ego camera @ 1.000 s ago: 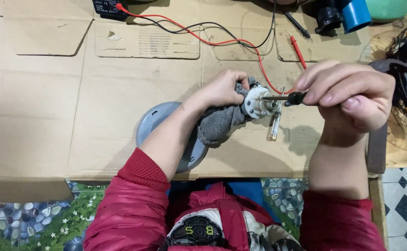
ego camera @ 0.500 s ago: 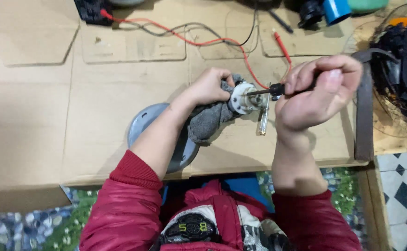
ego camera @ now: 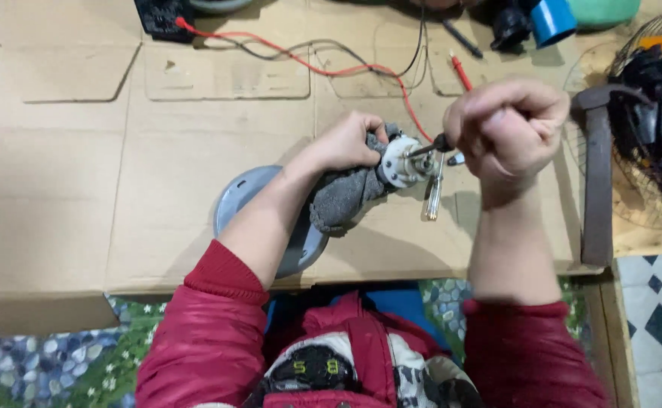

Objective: The person uses a hammer to tap a metal component wrapped in a cloth, then uses a screwdriver to tighten screws on the component.

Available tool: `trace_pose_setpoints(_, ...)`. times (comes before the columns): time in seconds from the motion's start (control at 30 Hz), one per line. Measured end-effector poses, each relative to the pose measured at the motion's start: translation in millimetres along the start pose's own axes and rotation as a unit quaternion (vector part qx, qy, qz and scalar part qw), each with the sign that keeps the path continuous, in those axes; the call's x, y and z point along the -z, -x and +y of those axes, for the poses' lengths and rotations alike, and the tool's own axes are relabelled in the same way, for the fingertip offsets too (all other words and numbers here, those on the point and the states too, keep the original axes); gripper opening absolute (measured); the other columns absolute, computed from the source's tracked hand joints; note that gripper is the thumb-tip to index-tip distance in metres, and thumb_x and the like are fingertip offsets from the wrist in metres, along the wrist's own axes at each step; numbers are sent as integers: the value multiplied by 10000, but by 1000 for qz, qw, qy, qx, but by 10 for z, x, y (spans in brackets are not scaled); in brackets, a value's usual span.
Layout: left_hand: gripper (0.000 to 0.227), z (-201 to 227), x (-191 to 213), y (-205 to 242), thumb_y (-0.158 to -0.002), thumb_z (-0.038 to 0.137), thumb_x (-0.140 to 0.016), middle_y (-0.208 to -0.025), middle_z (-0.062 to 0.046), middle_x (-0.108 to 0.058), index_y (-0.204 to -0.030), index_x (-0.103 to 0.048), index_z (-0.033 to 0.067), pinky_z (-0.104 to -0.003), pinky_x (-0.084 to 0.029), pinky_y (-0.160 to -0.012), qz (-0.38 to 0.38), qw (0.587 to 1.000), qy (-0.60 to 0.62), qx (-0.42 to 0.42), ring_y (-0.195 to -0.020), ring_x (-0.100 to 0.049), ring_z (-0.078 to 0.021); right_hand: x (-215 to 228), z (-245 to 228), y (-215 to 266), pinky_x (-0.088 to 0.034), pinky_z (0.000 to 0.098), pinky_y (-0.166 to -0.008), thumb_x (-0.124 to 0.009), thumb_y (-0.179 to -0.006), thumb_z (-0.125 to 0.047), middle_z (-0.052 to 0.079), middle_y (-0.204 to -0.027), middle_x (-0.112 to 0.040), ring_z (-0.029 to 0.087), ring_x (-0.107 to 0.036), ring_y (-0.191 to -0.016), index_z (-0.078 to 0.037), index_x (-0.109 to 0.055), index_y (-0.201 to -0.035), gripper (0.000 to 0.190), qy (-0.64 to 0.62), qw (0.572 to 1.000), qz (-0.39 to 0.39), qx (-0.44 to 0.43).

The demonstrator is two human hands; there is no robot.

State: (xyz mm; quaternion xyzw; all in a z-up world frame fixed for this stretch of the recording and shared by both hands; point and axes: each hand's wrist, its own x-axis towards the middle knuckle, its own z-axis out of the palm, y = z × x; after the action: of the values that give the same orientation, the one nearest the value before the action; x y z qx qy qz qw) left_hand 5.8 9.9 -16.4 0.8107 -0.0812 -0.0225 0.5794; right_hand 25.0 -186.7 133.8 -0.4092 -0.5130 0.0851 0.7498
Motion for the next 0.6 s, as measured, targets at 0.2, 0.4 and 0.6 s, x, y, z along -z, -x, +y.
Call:
trace_pose_setpoints(0.2,196,45,53,-10,-632,48,-691,-852,46,-757,-800,-693,147,-213,-488,-737,-39,997,-38,-48,-805,-645,-58,-475,-4,68,-292,286,-374,-480,-1041,-38,116,-689,-441,106,-321,-413,62,-570,-1046,134,245,908,325,102)
trace_pose_setpoints(0.4,214,32,152,47,-644,39,-688,-871,47,-747,-821,-706,157,-220,-489,-778,-41,998,-31,-37,-833,-653,-78,-79,-459,324,-362,349,-419,-329,-993,78,26,-606,-320,145,-316,-435,-64,-509,-1086,247,190,935,249,164)
trace_pose_setpoints(0.6,242,38,432,54,-649,11,-641,-864,70,-695,-827,-696,165,-197,-444,-766,-32,999,-26,22,-830,-595,-62,-35,-342,337,-296,310,-471,-608,-1083,-335,23,-551,-335,126,-334,-444,-84,-478,-1041,286,135,979,107,105)
